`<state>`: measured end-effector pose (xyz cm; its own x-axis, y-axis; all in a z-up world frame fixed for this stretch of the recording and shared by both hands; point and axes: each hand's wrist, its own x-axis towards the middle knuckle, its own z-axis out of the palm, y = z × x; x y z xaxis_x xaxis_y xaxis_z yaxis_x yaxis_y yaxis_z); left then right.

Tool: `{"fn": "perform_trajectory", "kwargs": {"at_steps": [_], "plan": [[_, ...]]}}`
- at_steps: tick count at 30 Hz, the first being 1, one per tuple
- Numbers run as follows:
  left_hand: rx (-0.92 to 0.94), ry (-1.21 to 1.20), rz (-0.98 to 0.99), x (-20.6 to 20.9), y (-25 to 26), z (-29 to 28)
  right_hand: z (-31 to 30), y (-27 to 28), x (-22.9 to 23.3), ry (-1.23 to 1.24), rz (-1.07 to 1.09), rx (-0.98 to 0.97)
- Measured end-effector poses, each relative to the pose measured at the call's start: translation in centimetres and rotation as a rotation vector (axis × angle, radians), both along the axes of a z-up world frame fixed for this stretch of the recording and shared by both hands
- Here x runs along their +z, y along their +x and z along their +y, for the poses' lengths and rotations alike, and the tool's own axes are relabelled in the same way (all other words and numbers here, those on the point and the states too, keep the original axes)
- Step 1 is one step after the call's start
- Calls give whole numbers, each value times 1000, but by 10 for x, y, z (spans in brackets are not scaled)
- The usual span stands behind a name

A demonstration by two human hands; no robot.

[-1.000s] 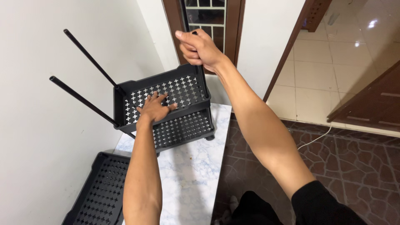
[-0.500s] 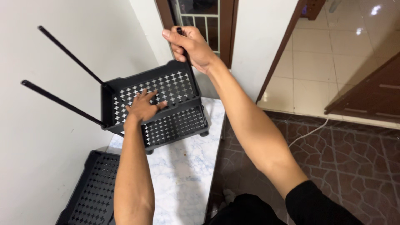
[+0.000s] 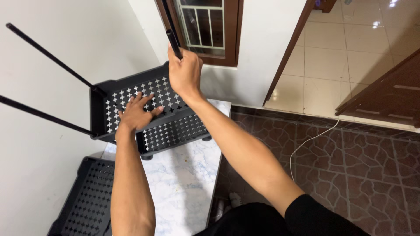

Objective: The person assembles a black plastic rolling cart by inserting four vertical poles into the corner holes of two stacked trays and securing them. The person then lifts and repositions the partially assembled cart on the table to continue attaching the remaining pole.

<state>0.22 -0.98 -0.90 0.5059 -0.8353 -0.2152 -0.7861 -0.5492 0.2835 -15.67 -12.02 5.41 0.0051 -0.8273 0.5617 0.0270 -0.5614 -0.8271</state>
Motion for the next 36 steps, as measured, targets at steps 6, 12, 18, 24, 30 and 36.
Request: {"fn": "perform_trajectory", "kwargs": {"at_steps": [6, 12, 18, 24, 30, 36], "plan": [[20, 15, 10, -1, -1, -2, -39, -36, 4, 260, -72, 1052], [35, -13, 17, 2, 2, -2, -38, -42, -4, 337, 49, 1150], [40, -19, 11, 1, 1, -6, -2, -4, -27, -75, 30, -59], [49, -28, 18, 10, 5, -7, -28, -18, -21, 69, 43, 466], [30, -4, 34, 11, 3, -6, -66, -36, -19, 92, -56, 1228], [14, 23, 29, 14, 7, -5, -42, -24, -31, 318, -36, 979]]}}
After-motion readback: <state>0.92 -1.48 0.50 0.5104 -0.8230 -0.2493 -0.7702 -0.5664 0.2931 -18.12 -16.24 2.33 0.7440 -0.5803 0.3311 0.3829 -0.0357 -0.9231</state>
